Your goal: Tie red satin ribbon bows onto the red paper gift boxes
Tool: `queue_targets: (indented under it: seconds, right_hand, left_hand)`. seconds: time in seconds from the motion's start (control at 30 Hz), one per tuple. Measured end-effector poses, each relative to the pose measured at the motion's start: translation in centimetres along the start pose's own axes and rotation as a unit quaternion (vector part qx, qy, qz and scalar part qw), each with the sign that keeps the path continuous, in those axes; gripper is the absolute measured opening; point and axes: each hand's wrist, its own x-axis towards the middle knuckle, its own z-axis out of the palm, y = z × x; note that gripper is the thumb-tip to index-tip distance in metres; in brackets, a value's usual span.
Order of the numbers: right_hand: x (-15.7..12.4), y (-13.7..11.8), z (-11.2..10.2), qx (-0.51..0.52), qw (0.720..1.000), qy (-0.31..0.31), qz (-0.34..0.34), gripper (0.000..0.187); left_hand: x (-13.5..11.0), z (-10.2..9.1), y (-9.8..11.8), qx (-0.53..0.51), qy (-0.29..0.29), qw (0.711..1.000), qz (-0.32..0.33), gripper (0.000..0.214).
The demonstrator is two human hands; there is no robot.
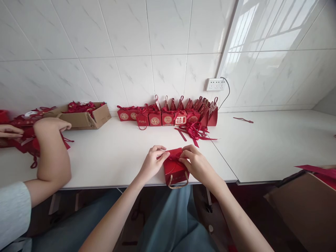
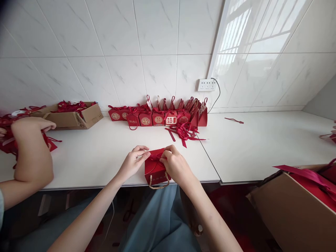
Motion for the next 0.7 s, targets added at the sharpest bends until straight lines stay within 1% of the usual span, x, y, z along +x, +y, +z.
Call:
queue_targets:
  seconds: [0.1, 0.13, 0.2, 0.3, 0.43, 0.53, 0.63, 0.7]
  right_hand:
    - [0.2, -0.1, -0.8, -0.021, 0.999, -0.029, -0.008, 0.013]
    - [0.3, -0.1, -1.0, -0.029, 0.999, -0.041, -0.009, 0.014]
    - [0.5, -0.2, -1.5, -0.045, 0.997, -0.06, -0.012, 0.015]
    - [0.8, -0.1, -2.0, -0.06, 0.995, -0.079, -0.026, 0.016]
    - [1.2, 0.2, -2.7, -0.077, 0.99, -0.101, -0.059, 0.022]
    - [1.0, 0.4, -3.3, -0.106, 0.988, -0.091, -0.067, 0.023]
    - [0.4, 0.6, -3.7, -0.1, 0.992, -0.076, -0.029, 0.019]
    - [-0.1, 0.7, -3.7, -0.073, 0.995, -0.063, 0.027, 0.027]
  left_hand:
    - [-0.6, -0.2, 1.0, 0.099, 0.054, 0.993, 0.033, 0.024]
    - [-0.9, -0.2, 1.4, 0.125, 0.057, 0.99, 0.035, 0.023]
    - [-1.4, -0.1, 2.1, 0.16, 0.041, 0.986, 0.031, 0.022]
    - [-2.1, 0.2, 2.4, 0.172, 0.029, 0.984, 0.028, 0.019]
    - [-3.1, 0.9, 1.5, 0.125, 0.062, 0.99, 0.028, 0.02]
    - [-3.7, 1.5, 0.9, 0.042, 0.071, 0.997, -0.01, 0.023]
    - [-3.8, 1.6, 0.9, -0.023, 0.063, 0.996, -0.059, 0.026]
    - [-3.7, 1.4, 1.3, -0.049, 0.053, 0.993, -0.091, 0.028]
